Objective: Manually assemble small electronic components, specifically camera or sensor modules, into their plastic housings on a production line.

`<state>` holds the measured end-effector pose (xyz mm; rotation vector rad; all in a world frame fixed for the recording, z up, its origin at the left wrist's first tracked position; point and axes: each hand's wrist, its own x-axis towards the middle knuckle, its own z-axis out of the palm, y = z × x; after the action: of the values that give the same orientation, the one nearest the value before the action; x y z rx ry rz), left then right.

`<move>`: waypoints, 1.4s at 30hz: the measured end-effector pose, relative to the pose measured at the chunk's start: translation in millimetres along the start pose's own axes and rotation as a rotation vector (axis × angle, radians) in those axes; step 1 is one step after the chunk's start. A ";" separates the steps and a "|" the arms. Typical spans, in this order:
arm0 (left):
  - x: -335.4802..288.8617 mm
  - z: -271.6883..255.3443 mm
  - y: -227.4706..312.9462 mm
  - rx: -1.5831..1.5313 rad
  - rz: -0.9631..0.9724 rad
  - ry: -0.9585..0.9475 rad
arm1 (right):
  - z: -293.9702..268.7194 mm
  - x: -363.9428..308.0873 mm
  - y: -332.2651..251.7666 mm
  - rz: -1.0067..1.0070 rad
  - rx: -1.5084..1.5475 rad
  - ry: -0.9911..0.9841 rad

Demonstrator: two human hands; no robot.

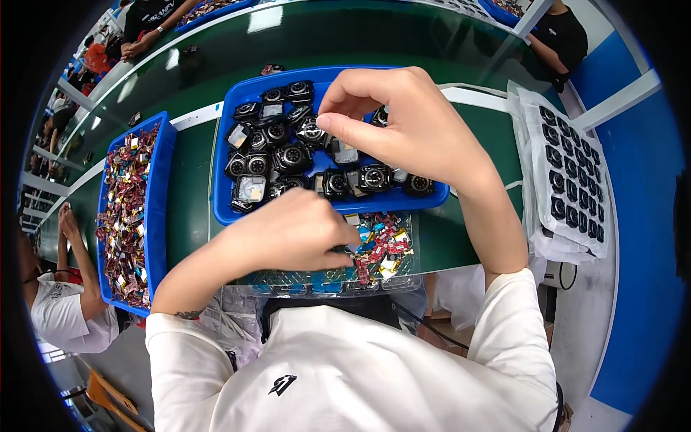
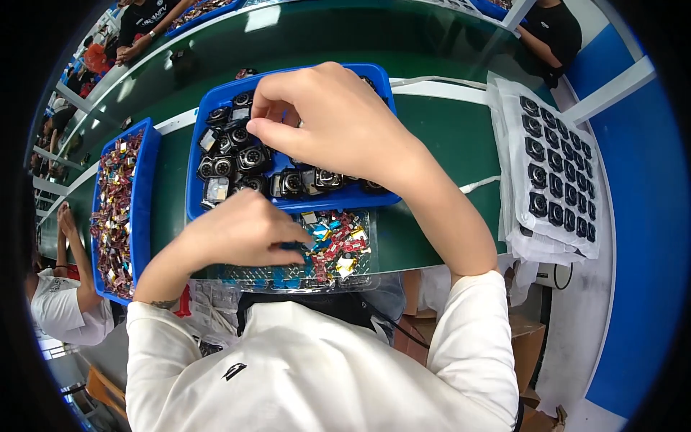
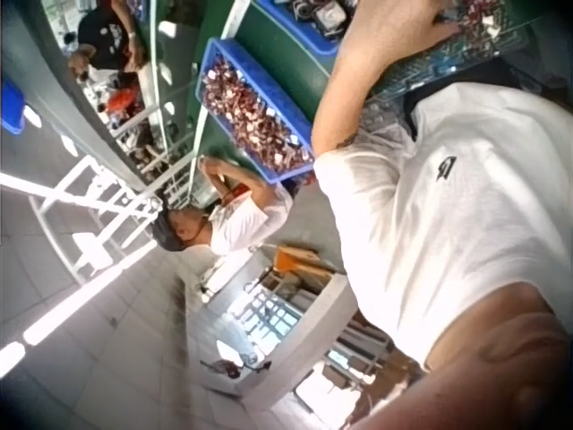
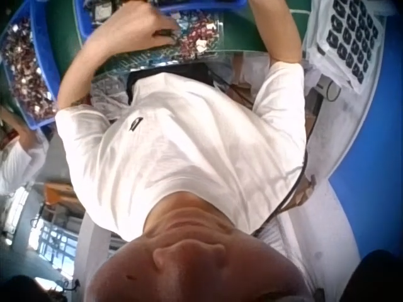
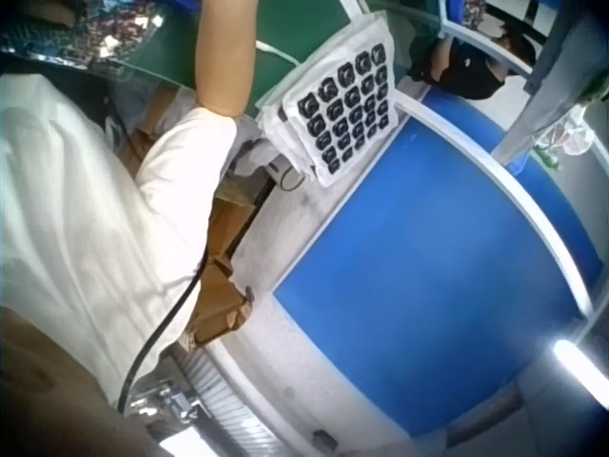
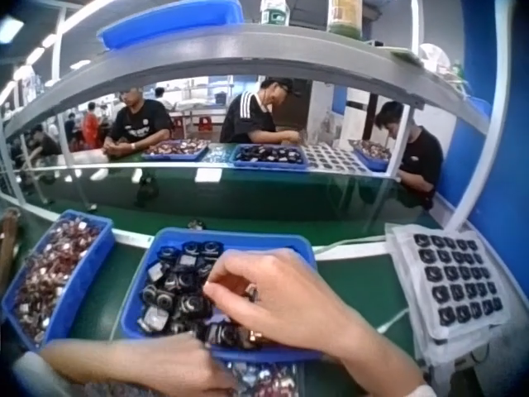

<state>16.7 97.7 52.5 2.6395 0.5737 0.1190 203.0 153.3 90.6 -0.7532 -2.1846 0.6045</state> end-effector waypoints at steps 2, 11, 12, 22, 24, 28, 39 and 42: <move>-1.0 21.3 4.5 0.097 0.013 -0.034 | 0.4 -0.4 -0.8 -0.002 -0.028 -0.018; 0.5 -6.1 -3.1 -0.099 0.141 0.260 | -8.6 -2.3 -2.9 0.027 0.033 -0.104; 0.7 -13.1 -1.9 -0.159 0.100 0.303 | -12.5 -3.2 -3.8 0.026 0.060 -0.172; -3.2 -59.8 -1.2 -0.809 -0.353 0.694 | -22.7 -5.6 -10.9 -0.112 0.209 -0.053; -3.3 -61.0 -4.4 -0.756 -0.288 0.748 | -24.7 -6.2 -14.4 -0.040 0.174 0.008; -6.0 -71.0 -2.9 -0.568 -0.117 0.713 | -23.0 -3.6 -16.3 0.010 0.240 0.005; -9.0 -72.7 -9.4 -0.460 -0.067 0.781 | -14.6 1.1 -7.8 0.036 0.259 0.075; -7.9 -73.4 -5.3 -0.469 -0.106 0.825 | -13.4 0.7 -8.4 0.175 0.350 0.092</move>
<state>-5.1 127.8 116.5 2.0155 0.8093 1.1835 210.1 150.2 104.4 -0.7687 -1.8717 0.9906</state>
